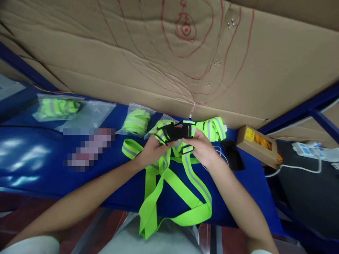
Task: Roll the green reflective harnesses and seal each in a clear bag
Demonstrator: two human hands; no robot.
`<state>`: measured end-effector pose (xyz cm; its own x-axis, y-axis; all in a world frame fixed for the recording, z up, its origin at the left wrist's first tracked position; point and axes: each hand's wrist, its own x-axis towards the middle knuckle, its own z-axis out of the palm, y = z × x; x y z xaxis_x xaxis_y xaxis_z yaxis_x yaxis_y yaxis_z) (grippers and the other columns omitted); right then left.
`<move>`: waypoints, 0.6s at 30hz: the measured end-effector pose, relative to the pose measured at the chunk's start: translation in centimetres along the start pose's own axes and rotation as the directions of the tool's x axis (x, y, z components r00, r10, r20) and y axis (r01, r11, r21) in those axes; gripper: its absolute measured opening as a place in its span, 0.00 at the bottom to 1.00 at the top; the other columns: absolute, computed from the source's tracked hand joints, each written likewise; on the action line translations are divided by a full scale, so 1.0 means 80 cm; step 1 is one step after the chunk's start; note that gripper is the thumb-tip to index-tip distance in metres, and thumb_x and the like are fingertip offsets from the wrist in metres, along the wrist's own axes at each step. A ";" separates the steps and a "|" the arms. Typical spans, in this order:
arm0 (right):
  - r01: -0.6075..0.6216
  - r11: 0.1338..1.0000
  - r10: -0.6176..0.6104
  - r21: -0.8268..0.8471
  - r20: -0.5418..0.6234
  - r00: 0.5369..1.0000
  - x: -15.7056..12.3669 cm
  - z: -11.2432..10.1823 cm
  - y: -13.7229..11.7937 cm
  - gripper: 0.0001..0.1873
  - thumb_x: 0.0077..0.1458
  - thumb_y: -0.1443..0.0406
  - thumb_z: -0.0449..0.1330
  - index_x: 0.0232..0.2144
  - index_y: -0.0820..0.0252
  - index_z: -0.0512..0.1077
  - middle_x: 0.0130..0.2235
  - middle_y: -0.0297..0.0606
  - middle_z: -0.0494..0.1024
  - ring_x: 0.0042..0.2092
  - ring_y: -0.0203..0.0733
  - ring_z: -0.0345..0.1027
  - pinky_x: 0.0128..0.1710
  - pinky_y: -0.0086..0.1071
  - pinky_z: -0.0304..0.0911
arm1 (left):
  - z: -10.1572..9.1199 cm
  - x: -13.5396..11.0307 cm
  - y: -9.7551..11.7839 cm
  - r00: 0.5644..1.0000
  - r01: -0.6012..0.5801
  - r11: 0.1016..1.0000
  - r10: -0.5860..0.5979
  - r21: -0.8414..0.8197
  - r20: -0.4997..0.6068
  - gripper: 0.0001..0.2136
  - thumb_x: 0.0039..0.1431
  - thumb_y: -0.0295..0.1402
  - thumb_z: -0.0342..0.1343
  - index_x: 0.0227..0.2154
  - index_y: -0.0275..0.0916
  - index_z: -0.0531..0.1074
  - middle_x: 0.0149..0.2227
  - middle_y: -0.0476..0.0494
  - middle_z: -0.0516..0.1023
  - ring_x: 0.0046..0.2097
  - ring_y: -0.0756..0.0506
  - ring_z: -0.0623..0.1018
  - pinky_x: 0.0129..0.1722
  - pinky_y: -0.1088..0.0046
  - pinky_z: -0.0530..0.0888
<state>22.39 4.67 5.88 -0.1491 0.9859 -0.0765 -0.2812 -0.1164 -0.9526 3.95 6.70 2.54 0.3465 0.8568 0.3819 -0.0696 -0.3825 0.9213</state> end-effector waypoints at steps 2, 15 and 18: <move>0.057 0.995 -0.057 -0.076 0.003 0.998 -0.002 0.004 0.005 0.14 0.40 0.64 0.76 0.32 0.52 0.81 0.34 0.30 0.84 0.38 0.40 0.78 0.46 0.34 0.72 | 0.001 -0.002 -0.007 1.000 -0.027 0.999 0.027 -0.031 -0.001 0.23 0.57 0.41 0.67 0.53 0.36 0.76 0.54 0.35 0.80 0.59 0.35 0.77 0.65 0.50 0.68; 0.387 0.770 -0.410 -0.508 0.072 0.909 -0.002 0.005 0.009 0.10 0.48 0.58 0.72 0.22 0.55 0.79 0.28 0.33 0.81 0.38 0.47 0.78 0.42 0.39 0.74 | -0.009 -0.013 0.017 0.930 0.216 0.958 -0.143 -0.187 0.339 0.23 0.46 0.43 0.74 0.45 0.43 0.80 0.48 0.43 0.83 0.58 0.35 0.78 0.65 0.53 0.70; 0.426 0.703 -0.416 -0.569 0.156 0.896 -0.002 0.005 0.004 0.10 0.54 0.58 0.68 0.23 0.55 0.80 0.32 0.36 0.83 0.42 0.49 0.77 0.45 0.41 0.73 | 0.001 -0.017 0.013 0.931 0.323 0.915 -0.261 -0.242 0.254 0.24 0.45 0.45 0.74 0.45 0.42 0.80 0.48 0.43 0.83 0.58 0.36 0.78 0.62 0.53 0.73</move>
<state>21.91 4.41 5.69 -0.1643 0.9128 0.3740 0.2785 0.4066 -0.8701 3.45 5.09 2.94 0.5785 0.8100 0.0962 -0.1778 0.0102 0.9840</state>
